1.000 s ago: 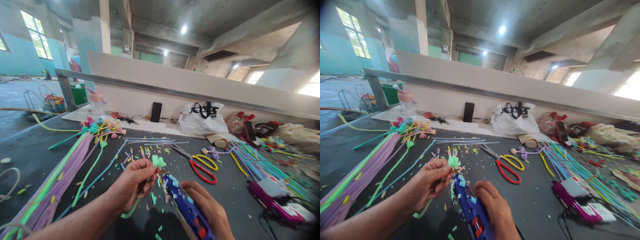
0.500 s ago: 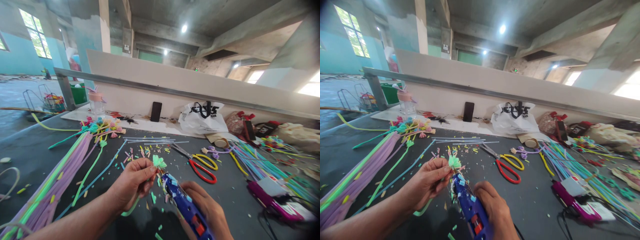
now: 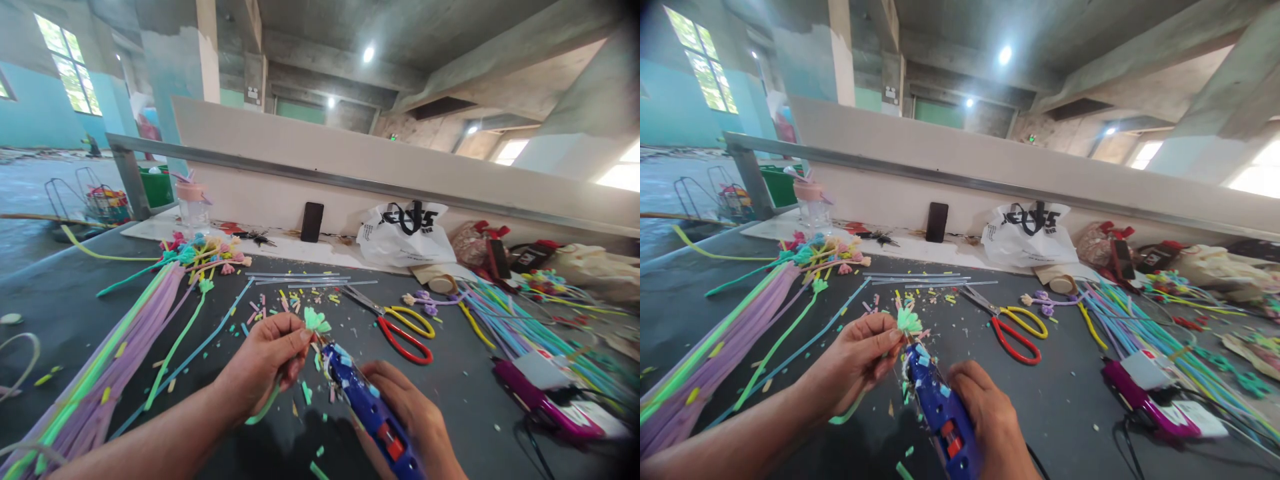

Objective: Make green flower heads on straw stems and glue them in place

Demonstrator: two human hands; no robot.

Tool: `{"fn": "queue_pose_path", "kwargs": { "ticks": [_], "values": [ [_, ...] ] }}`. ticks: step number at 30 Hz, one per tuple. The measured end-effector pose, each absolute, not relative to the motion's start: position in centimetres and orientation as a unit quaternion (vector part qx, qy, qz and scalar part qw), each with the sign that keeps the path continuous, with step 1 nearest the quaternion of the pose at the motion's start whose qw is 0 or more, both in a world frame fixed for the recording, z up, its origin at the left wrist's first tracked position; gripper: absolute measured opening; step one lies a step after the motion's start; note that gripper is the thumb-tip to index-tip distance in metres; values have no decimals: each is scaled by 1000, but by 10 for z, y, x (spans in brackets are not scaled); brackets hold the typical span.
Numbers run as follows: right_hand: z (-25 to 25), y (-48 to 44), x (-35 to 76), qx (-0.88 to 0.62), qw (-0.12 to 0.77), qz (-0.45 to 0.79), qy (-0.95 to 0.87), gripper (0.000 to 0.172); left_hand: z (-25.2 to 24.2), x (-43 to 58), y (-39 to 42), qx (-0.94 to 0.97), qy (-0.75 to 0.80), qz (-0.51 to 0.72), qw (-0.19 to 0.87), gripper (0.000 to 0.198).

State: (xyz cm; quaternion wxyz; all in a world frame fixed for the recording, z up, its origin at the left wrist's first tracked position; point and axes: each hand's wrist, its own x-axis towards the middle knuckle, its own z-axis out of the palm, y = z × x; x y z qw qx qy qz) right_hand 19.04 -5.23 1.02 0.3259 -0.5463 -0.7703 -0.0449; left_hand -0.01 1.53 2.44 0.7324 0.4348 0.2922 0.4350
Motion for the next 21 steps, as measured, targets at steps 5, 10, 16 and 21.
{"fn": "queue_pose_path", "kwargs": {
  "ticks": [5,10,16,21],
  "values": [
    [14,-54,189,-518,367,-46,-771,15,27,0,17,433,306,439,726,27],
    [10,-51,191,-517,356,-11,-779,16,24,0,16,441,304,438,722,28],
    [11,-51,191,-510,355,-13,-783,13,23,-1,16,447,306,434,719,28],
    [15,-51,190,-508,365,-34,-779,10,24,0,17,444,309,435,720,27]
  ]
}}
